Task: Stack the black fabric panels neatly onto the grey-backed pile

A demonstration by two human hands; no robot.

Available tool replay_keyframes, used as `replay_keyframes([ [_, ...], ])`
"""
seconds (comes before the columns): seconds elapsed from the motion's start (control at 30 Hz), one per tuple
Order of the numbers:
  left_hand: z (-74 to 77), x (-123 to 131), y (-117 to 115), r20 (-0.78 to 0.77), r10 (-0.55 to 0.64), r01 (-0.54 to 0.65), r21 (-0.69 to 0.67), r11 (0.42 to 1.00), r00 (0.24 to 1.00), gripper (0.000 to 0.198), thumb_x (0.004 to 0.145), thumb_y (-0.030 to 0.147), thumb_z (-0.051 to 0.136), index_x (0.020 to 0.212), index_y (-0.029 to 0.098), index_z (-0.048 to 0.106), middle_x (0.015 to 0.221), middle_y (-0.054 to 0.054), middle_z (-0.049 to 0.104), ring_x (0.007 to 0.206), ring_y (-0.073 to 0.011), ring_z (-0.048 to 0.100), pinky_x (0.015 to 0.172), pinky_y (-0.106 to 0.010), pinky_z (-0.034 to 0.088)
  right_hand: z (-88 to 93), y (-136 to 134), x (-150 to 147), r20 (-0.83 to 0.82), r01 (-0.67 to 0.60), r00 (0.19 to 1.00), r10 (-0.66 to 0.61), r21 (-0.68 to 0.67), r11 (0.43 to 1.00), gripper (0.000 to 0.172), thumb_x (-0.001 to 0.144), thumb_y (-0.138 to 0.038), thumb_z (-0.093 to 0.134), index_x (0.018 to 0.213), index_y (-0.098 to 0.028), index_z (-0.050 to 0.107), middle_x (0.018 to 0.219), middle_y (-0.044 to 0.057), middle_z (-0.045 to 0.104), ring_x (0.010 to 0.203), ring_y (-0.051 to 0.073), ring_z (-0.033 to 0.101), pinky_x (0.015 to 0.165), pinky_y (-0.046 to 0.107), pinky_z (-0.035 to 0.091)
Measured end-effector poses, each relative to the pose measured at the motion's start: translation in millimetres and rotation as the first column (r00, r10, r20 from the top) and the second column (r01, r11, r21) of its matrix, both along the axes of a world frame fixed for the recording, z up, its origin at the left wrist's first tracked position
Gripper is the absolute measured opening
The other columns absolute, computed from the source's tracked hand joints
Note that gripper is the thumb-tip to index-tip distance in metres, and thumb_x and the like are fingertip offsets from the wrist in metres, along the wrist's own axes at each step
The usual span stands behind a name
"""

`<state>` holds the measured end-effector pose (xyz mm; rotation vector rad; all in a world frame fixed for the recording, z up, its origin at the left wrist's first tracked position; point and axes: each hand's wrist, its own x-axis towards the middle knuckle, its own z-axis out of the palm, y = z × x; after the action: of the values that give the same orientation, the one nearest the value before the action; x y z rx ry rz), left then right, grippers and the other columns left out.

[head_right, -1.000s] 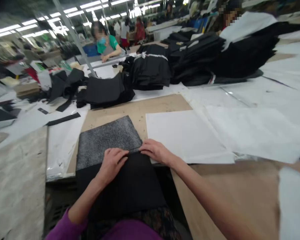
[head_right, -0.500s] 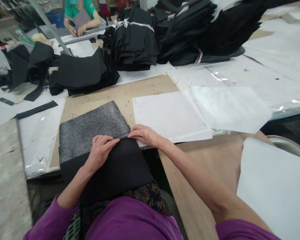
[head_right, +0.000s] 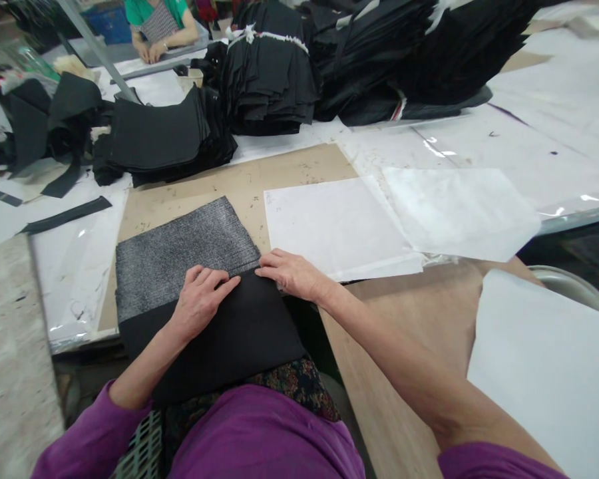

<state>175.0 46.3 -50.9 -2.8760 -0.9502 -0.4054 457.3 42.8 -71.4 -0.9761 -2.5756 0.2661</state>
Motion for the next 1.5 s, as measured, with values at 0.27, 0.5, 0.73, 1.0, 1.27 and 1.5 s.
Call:
replay_keyframes([
  [0.27, -3.9, -0.9, -0.5, 0.015, -0.019, 0.019, 0.048, 0.999, 1.0, 0.029, 0.103, 0.018, 0.044, 0.124, 0.024, 0.062, 0.104, -0.006, 0.065, 0.096, -0.0197, 0.057, 0.096, -0.043, 0.04, -0.2, -15.4, -11.6, 0.048, 0.117, 0.991, -0.122, 0.085, 0.989, 0.044, 0.098, -0.015, 0.047, 0.141, -0.021, 0.054, 0.115, 0.01, 0.062, 0.104, 0.022, 0.05, 0.094, 0.039, 0.048],
  [0.5, -4.8, -1.7, -0.7, 0.04, -0.01, 0.008, 0.047, 0.999, 0.999, 0.028, 0.103, 0.017, 0.045, 0.123, 0.023, 0.063, 0.103, -0.006, 0.065, 0.096, -0.0195, 0.057, 0.097, -0.043, 0.038, 5.6, -19.7, 1.6, 0.209, 0.142, 0.964, -0.167, 0.127, 0.982, 0.052, 0.095, -0.014, 0.052, 0.147, -0.024, 0.049, 0.119, 0.01, 0.06, 0.109, 0.024, 0.048, 0.095, 0.041, 0.044],
  [0.73, -4.4, 0.0, -1.2, 0.095, -0.016, 0.014, 0.028, 1.0, 0.995, 0.027, 0.103, 0.017, 0.045, 0.121, 0.023, 0.064, 0.101, -0.006, 0.065, 0.094, -0.0198, 0.058, 0.096, -0.043, 0.04, 24.6, -36.9, -13.4, 0.064, 0.458, 0.878, -0.475, 0.179, 0.871, 0.043, 0.093, -0.005, 0.043, 0.129, -0.021, 0.063, 0.128, 0.012, 0.059, 0.113, 0.025, 0.051, 0.095, 0.041, 0.047],
  [1.0, -12.2, -31.7, 1.8, 0.107, -0.013, 0.015, -0.02, 1.0, 0.994, 0.028, 0.104, 0.021, 0.044, 0.125, 0.023, 0.062, 0.105, -0.006, 0.065, 0.096, -0.019, 0.057, 0.094, -0.04, 0.04, -2.8, -56.9, -104.1, 0.043, 0.434, 0.898, -0.437, 0.072, 0.898, 0.047, 0.095, -0.008, 0.043, 0.141, -0.013, 0.051, 0.121, 0.013, 0.064, 0.117, 0.027, 0.051, 0.103, 0.041, 0.045],
  [1.27, -11.6, -91.4, -4.0, 0.11, 0.048, -0.038, -0.097, 0.995, 0.993, 0.029, 0.103, 0.019, 0.043, 0.123, 0.024, 0.063, 0.108, -0.006, 0.064, 0.097, -0.0185, 0.055, 0.091, -0.039, 0.04, 15.5, -58.1, -100.2, 0.177, 0.373, 0.906, -0.385, 0.098, 0.923, 0.061, 0.093, -0.005, 0.046, 0.15, -0.025, 0.044, 0.126, 0.011, 0.06, 0.118, 0.029, 0.047, 0.098, 0.044, 0.043],
  [1.5, -2.4, -95.4, -7.1, -0.037, -0.017, 0.017, 0.0, 1.0, 0.999, 0.032, 0.104, 0.019, 0.042, 0.131, 0.023, 0.058, 0.108, -0.007, 0.063, 0.096, -0.0197, 0.054, 0.095, -0.041, 0.039, 29.1, -53.0, -108.3, 0.266, 0.355, 0.888, -0.376, 0.124, 0.927, 0.051, 0.095, -0.009, 0.048, 0.144, -0.023, 0.052, 0.113, 0.013, 0.062, 0.109, 0.03, 0.049, 0.092, 0.046, 0.043],
])
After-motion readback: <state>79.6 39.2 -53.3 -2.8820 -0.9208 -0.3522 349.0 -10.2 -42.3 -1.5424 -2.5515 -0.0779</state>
